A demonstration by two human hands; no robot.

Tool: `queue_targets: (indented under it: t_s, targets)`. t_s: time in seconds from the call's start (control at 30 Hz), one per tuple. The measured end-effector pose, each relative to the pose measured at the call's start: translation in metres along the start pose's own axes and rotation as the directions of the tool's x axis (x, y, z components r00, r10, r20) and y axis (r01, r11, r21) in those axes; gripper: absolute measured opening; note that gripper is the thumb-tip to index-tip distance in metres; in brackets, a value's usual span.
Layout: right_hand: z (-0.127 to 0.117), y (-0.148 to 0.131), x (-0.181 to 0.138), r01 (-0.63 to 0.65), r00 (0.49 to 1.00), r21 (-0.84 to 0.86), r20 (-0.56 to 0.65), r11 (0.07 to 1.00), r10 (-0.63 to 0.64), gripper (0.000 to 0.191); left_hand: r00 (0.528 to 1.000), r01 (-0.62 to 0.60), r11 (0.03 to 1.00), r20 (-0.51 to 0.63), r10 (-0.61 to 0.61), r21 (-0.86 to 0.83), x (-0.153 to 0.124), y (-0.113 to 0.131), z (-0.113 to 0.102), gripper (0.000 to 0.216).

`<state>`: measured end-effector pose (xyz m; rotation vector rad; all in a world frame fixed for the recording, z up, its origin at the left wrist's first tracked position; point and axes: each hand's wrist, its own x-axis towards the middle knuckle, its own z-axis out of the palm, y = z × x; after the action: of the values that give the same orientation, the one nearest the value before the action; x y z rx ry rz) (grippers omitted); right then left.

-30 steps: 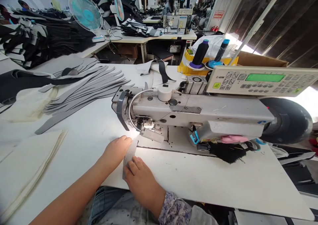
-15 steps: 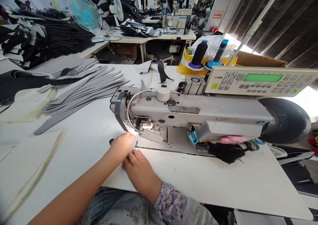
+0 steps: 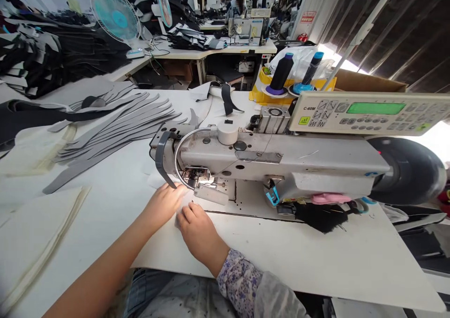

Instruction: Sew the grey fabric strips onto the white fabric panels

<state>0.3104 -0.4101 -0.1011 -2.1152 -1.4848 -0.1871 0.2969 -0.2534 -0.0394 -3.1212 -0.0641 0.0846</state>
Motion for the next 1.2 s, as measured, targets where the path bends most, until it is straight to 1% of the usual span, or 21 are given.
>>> queue_targets:
  t_s: [0.07, 0.13, 0.2, 0.3, 0.4, 0.53, 0.6, 0.67, 0.7, 0.77, 0.83, 0.9, 1.03, 1.2]
  targets:
    - [0.005, 0.002, -0.002, -0.005, 1.0, -0.001, -0.002, 1.0, 0.005, 0.024, 0.999, -0.046, 0.998, -0.026, 0.045, -0.033, -0.007, -0.013, 0.004, 0.027]
    - [0.01, 0.004, -0.004, -0.006, 1.0, -0.001, -0.013, 1.0, 0.006, 0.021, 0.994, -0.098, 0.994, -0.053, 0.095, -0.049, -0.012, -0.018, 0.007, 0.029]
    - [0.014, 0.006, -0.004, 0.006, 1.0, -0.014, -0.029, 1.0, -0.007, 0.019, 0.99, -0.123, 0.992, -0.069, 0.121, -0.033, -0.013, -0.017, 0.008, 0.029]
    - [0.015, 0.01, 0.0, 0.021, 0.999, -0.027, -0.05, 0.999, -0.022, 0.017, 0.993, -0.117, 0.993, -0.033, 0.116, -0.013, -0.01, -0.01, 0.008, 0.026]
    - [0.011, 0.013, 0.005, 0.0, 0.998, -0.009, -0.058, 1.0, 0.0, 0.016, 0.997, -0.082, 0.996, -0.009, 0.082, -0.028, -0.004, -0.005, 0.008, 0.022]
    - [0.009, 0.013, 0.007, -0.068, 0.998, -0.011, -0.006, 0.998, 0.068, 0.015, 0.999, -0.034, 0.999, 0.006, 0.034, -0.039, 0.002, -0.004, 0.005, 0.021]
    - [0.01, 0.013, 0.008, -0.069, 0.998, -0.025, 0.01, 0.997, 0.069, 0.018, 1.0, -0.023, 0.997, -0.014, 0.022, -0.068, 0.002, -0.005, 0.005, 0.02]
    - [0.011, 0.014, 0.008, -0.043, 0.999, -0.03, 0.01, 0.999, 0.043, 0.023, 0.999, -0.003, 0.993, -0.053, -0.004, -0.121, 0.003, -0.005, 0.007, 0.019]
    - [0.012, 0.014, 0.009, -0.032, 0.999, -0.031, 0.005, 0.999, 0.032, 0.026, 0.997, 0.025, 0.99, -0.072, -0.035, -0.141, 0.005, -0.005, 0.009, 0.019]
    - [0.012, 0.016, 0.009, -0.02, 1.0, -0.033, -0.014, 0.999, 0.02, 0.028, 0.986, 0.118, 0.983, -0.102, -0.133, -0.143, 0.01, -0.004, 0.016, 0.018]
    - [0.013, 0.017, 0.009, -0.025, 0.999, -0.035, -0.037, 0.999, 0.023, 0.026, 0.963, 0.229, 0.969, -0.123, -0.24, -0.095, 0.017, -0.001, 0.024, 0.018]
    - [0.013, 0.018, 0.007, -0.037, 0.998, -0.037, -0.055, 0.999, 0.035, 0.025, 0.95, 0.285, 0.957, -0.116, -0.288, -0.043, 0.025, 0.001, 0.03, 0.018]
    - [0.013, 0.019, 0.003, -0.079, 0.993, -0.05, -0.096, 0.996, 0.074, 0.028, 0.964, 0.263, 0.965, -0.039, -0.263, -0.012, 0.039, -0.001, 0.036, 0.02]
    - [0.011, 0.018, 0.003, -0.106, 0.992, -0.065, -0.076, 0.992, 0.101, 0.023, 0.969, 0.24, 0.968, -0.044, -0.244, -0.075, 0.054, -0.013, 0.046, 0.021]
